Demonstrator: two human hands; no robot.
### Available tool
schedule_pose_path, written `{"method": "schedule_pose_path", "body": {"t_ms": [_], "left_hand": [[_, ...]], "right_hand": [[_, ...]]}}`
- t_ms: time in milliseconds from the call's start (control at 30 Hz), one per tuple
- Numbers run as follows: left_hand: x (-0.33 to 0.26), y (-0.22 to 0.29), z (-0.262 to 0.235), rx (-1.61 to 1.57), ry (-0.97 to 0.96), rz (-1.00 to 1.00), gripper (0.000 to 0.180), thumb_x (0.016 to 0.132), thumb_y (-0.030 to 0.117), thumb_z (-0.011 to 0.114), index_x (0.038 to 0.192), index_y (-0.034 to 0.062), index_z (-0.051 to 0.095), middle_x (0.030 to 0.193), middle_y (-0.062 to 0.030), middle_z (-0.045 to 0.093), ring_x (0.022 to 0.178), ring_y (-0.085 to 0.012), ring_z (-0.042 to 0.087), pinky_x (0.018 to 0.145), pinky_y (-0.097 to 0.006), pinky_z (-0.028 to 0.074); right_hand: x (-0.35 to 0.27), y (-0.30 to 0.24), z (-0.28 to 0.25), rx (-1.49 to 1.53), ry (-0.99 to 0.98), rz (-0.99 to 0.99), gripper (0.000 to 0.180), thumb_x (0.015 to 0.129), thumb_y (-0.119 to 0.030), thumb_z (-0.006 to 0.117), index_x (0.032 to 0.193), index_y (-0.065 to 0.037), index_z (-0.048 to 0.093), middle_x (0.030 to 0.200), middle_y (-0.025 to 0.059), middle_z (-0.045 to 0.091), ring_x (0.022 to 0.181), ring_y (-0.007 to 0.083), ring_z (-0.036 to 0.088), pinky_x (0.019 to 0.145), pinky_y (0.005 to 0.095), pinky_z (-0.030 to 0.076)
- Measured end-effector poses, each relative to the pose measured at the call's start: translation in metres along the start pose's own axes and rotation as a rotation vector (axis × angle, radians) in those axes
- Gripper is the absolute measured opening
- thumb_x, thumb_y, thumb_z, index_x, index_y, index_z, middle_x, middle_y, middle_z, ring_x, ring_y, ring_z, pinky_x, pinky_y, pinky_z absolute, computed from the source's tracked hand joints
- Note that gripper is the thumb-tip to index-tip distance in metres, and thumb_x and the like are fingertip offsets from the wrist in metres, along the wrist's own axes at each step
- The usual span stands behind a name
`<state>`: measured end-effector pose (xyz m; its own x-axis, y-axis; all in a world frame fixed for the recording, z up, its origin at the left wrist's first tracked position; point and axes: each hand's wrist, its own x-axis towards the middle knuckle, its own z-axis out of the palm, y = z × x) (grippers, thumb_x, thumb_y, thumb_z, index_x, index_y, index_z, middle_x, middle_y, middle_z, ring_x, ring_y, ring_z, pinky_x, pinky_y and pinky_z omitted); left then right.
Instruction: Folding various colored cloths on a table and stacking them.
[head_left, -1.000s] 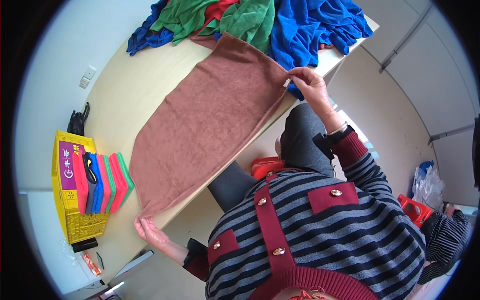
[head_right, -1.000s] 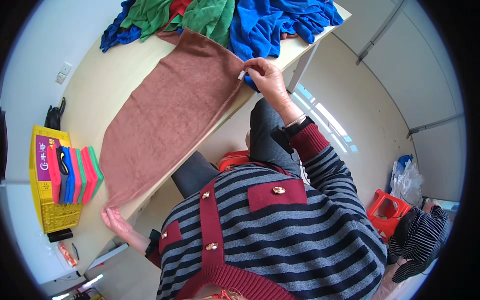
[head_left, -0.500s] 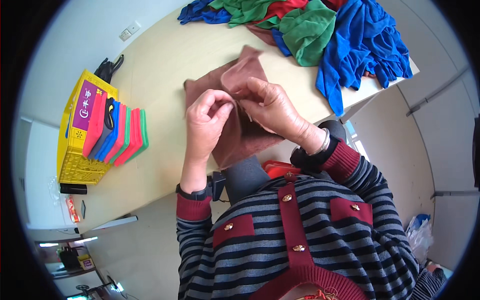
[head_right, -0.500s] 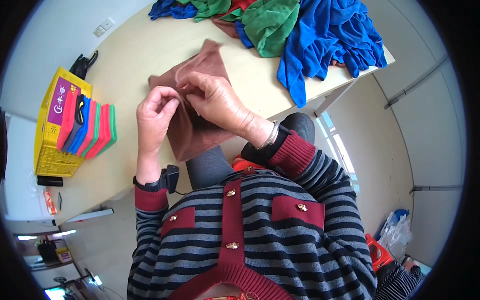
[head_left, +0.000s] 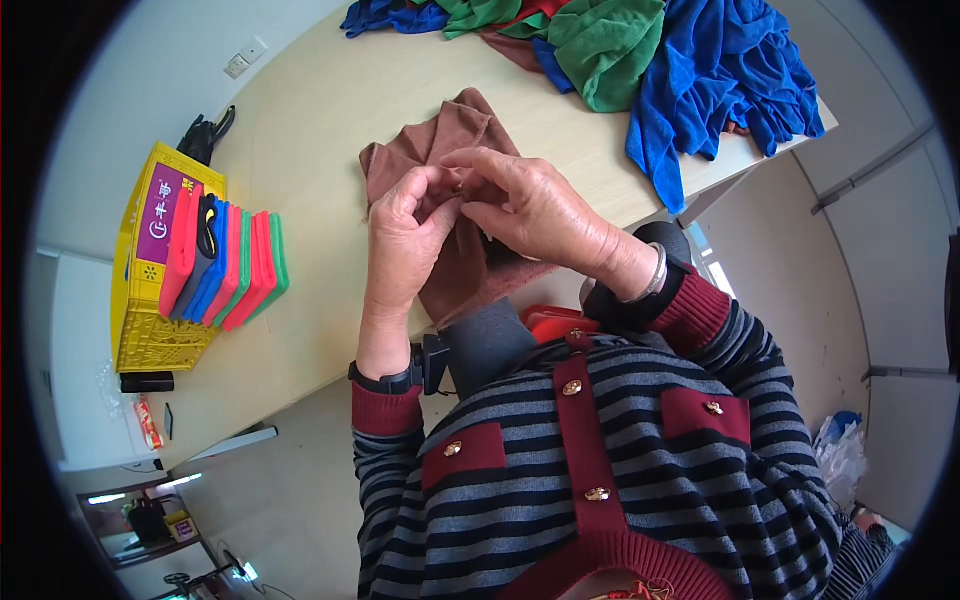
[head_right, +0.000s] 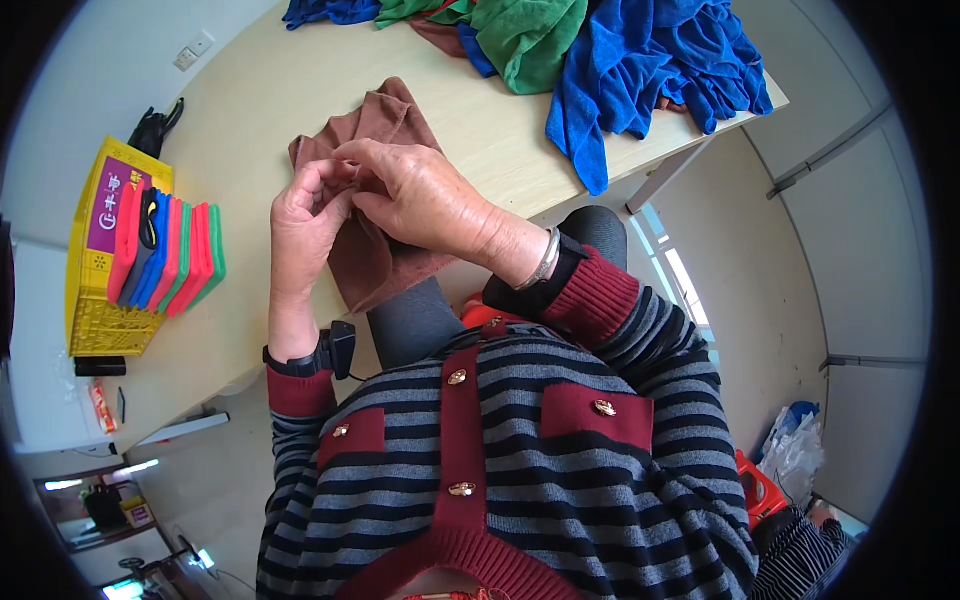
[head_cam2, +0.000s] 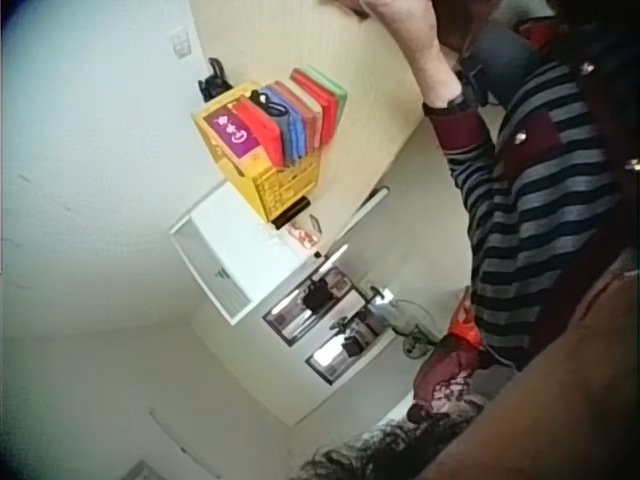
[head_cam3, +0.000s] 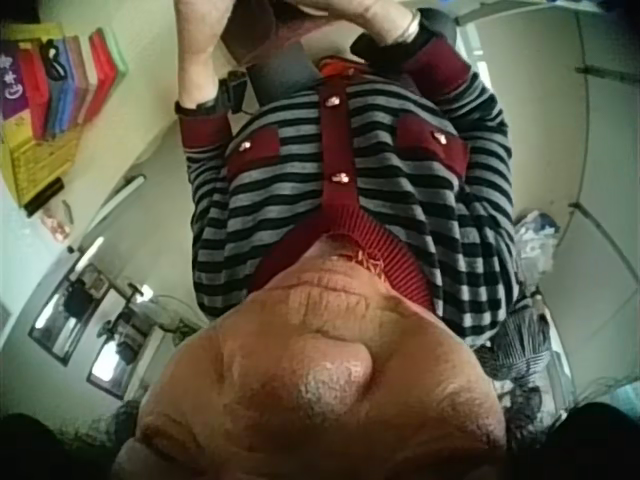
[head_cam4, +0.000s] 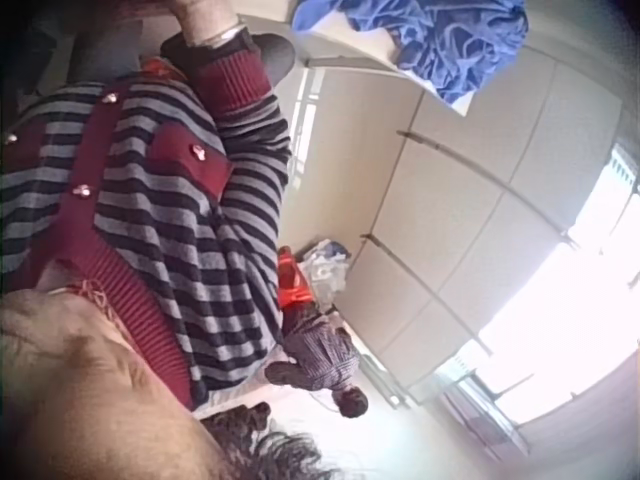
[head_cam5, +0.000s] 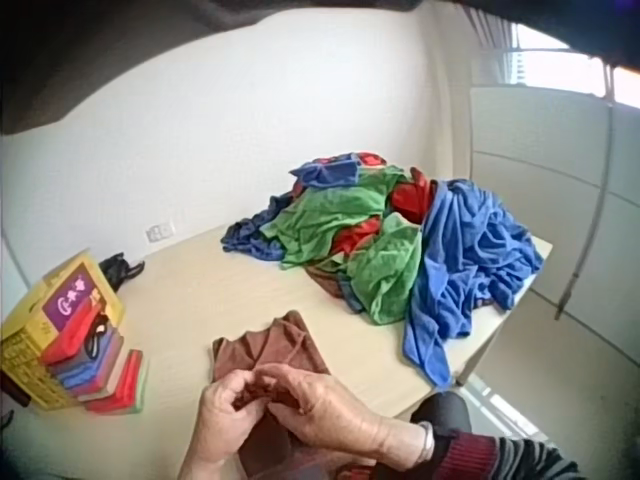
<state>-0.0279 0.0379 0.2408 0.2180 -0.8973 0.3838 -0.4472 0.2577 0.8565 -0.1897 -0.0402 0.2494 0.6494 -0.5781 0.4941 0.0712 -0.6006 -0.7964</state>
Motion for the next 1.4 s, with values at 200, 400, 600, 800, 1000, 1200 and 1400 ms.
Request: {"method": "schedule_pose_path", "body": {"t_ms": [200, 400, 600, 800, 1000, 1200, 1400], "left_hand": [[-0.004, 0.008, 0.002, 0.198, 0.227, 0.173, 0.019, 0.084, -0.007, 0.068, 0.100, 0.0009, 0.061, 0.095, -0.0092, 0.064, 0.075, -0.0167, 0.063, 0.068, -0.029, 0.052], [-0.065, 0.023, 0.028, 0.834, -0.106, 0.477, 0.023, 0.076, 0.015, 0.075, 0.091, 0.0046, 0.061, 0.093, -0.0127, 0.060, 0.093, -0.0307, 0.060, 0.085, -0.044, 0.048], [-0.105, -0.016, 0.000, 1.147, -0.290, 0.299, 0.025, 0.076, 0.020, 0.075, 0.090, 0.0023, 0.063, 0.100, -0.0124, 0.063, 0.104, -0.0297, 0.058, 0.094, -0.049, 0.042], [-0.085, 0.038, -0.066, 1.199, -0.029, 0.411, 0.020, 0.073, 0.011, 0.077, 0.084, 0.0023, 0.063, 0.110, -0.0114, 0.060, 0.120, -0.0303, 0.054, 0.104, -0.054, 0.038], [-0.058, 0.104, -0.118, 1.269, 0.132, 0.483, 0.020, 0.072, 0.006, 0.078, 0.082, 0.0026, 0.061, 0.111, -0.0123, 0.060, 0.118, -0.0316, 0.054, 0.103, -0.049, 0.040], [-0.053, 0.116, -0.151, 0.982, 0.200, 0.337, 0.020, 0.077, 0.007, 0.078, 0.083, 0.0014, 0.060, 0.108, -0.0126, 0.060, 0.106, -0.0310, 0.059, 0.096, -0.040, 0.046], [-0.042, 0.125, -0.160, 0.356, 0.169, 0.176, 0.012, 0.089, 0.000, 0.069, 0.096, -0.0001, 0.059, 0.106, -0.0075, 0.061, 0.095, -0.0154, 0.060, 0.089, -0.029, 0.048]], "right_hand": [[0.028, 0.011, -0.008, -0.052, -0.087, -0.009, 0.036, 0.084, 0.005, 0.059, 0.118, -0.002, 0.064, 0.092, 0.0111, 0.072, 0.089, 0.0201, 0.070, 0.081, 0.0294, 0.056], [0.075, 0.006, -0.021, 0.127, -0.217, 0.238, 0.026, 0.087, 0.004, 0.054, 0.107, -0.002, 0.070, 0.092, 0.0093, 0.072, 0.083, 0.0161, 0.070, 0.076, 0.0269, 0.057], [0.115, 0.004, -0.052, 0.371, -0.016, 0.155, 0.019, 0.090, 0.000, 0.060, 0.104, -0.005, 0.072, 0.091, 0.0064, 0.072, 0.075, 0.0129, 0.068, 0.070, 0.0258, 0.057], [0.127, -0.067, -0.105, 0.342, -0.048, 0.074, 0.016, 0.090, 0.000, 0.059, 0.102, 0.002, 0.069, 0.092, 0.0088, 0.070, 0.086, 0.0153, 0.067, 0.078, 0.0242, 0.055], [0.107, -0.084, -0.138, -0.083, -0.044, -0.522, 0.015, 0.088, 0.003, 0.060, 0.100, 0.003, 0.069, 0.093, 0.0092, 0.070, 0.088, 0.0173, 0.067, 0.081, 0.0262, 0.055], [0.103, -0.089, -0.154, -0.592, 0.192, -0.327, 0.011, 0.088, 0.002, 0.064, 0.097, 0.001, 0.070, 0.089, 0.0092, 0.070, 0.086, 0.0176, 0.066, 0.077, 0.0282, 0.055], [0.096, -0.125, -0.164, -0.484, 0.153, -0.114, 0.008, 0.089, -0.001, 0.064, 0.095, 0.001, 0.070, 0.087, 0.0086, 0.068, 0.083, 0.0166, 0.065, 0.077, 0.0299, 0.055]]}}
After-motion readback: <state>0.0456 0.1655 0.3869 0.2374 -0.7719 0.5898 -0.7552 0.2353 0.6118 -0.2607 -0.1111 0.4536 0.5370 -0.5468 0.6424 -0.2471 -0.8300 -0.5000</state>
